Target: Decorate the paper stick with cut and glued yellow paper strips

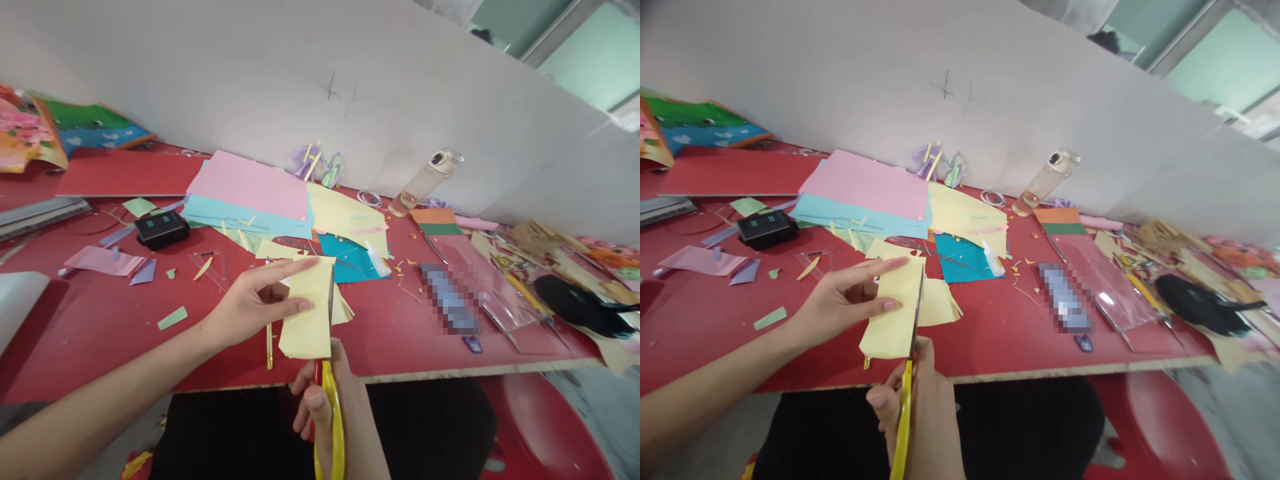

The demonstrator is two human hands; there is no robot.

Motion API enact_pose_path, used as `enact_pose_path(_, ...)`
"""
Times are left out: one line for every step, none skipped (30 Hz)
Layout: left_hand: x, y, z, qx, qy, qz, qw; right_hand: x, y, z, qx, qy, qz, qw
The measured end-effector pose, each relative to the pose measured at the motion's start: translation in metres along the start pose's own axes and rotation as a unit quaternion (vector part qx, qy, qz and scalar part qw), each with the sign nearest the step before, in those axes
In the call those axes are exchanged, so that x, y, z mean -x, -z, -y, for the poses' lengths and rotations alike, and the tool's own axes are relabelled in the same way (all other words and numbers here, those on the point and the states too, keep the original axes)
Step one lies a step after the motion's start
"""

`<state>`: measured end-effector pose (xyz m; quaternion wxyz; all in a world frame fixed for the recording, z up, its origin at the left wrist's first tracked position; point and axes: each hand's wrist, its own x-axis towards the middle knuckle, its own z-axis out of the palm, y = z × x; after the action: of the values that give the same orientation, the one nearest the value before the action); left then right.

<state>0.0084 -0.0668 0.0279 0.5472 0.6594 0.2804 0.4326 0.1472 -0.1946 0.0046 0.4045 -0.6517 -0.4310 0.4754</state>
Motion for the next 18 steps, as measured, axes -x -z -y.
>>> enact_pose_path(0.0, 0.0, 0.0, 0.001, 0.002, 0.004, 1.0, -0.001, -0.001, 0.001, -0.005, -0.004, -0.006, 1.0)
enact_pose_path(0.0, 0.0, 0.0, 0.001, 0.003, 0.005, 1.0, -0.001, -0.001, 0.002, -0.004, -0.006, -0.01, 1.0)
enact_pose_path(0.0, 0.001, 0.0, 0.001, 0.004, 0.005, 1.0, -0.001, -0.001, 0.004, 0.0, -0.008, -0.011, 1.0)
enact_pose_path(0.0, 0.001, 0.0, 0.001, 0.006, 0.004, 1.0, -0.001, -0.001, 0.006, 0.001, -0.012, -0.01, 1.0)
enact_pose_path(0.0, 0.001, 0.0, 0.001, 0.009, 0.005, 1.0, -0.001, 0.0, 0.008, 0.0, -0.02, -0.009, 1.0)
enact_pose_path(0.0, 0.001, 0.0, 0.002, 0.012, 0.005, 1.0, -0.001, 0.0, 0.01, -0.004, -0.031, -0.009, 0.999)
enact_pose_path(-0.001, 0.001, -0.001, 0.002, 0.017, 0.005, 1.0, -0.001, 0.001, 0.011, -0.009, -0.041, -0.009, 0.999)
enact_pose_path(-0.001, 0.001, -0.002, 0.003, 0.021, 0.005, 1.0, -0.001, 0.002, 0.012, -0.012, -0.048, -0.009, 0.999)
enact_pose_path(-0.001, 0.001, -0.002, 0.004, 0.025, 0.006, 1.0, -0.001, 0.002, 0.013, -0.012, -0.048, -0.009, 0.999)
enact_pose_path(-0.001, 0.001, -0.003, 0.005, 0.028, 0.007, 1.0, -0.001, 0.003, 0.012, -0.006, -0.038, -0.01, 0.999)
enact_pose_path(-0.001, 0.001, -0.004, 0.007, 0.031, 0.007, 0.999, -0.001, 0.003, 0.012, 0.003, -0.022, -0.012, 1.0)
enact_pose_path(-0.001, 0.001, -0.005, 0.008, 0.034, 0.008, 0.999, -0.001, 0.004, 0.011, 0.013, -0.004, -0.015, 1.0)
enact_pose_path(-0.001, 0.001, -0.006, 0.011, 0.037, 0.01, 0.999, -0.001, 0.005, 0.011, 0.023, 0.015, -0.018, 0.999)
enact_pose_path(-0.002, 0.001, -0.006, 0.014, 0.04, 0.011, 0.999, -0.001, 0.006, 0.01, 0.032, 0.033, -0.019, 0.999)
enact_pose_path(-0.002, 0.002, -0.006, 0.02, 0.045, 0.014, 0.999, -0.002, 0.006, 0.01, 0.04, 0.049, -0.018, 0.998)
enact_pose_path(-0.002, 0.002, -0.006, 0.027, 0.05, 0.019, 0.998, -0.002, 0.007, 0.009, 0.047, 0.063, -0.018, 0.997)
enact_pose_path(-0.002, 0.002, -0.006, 0.034, 0.054, 0.026, 0.998, -0.003, 0.007, 0.009, 0.052, 0.074, -0.018, 0.996)
enact_pose_path(-0.001, 0.002, -0.005, 0.042, 0.058, 0.034, 0.997, -0.004, 0.007, 0.008, 0.055, 0.083, -0.018, 0.995)
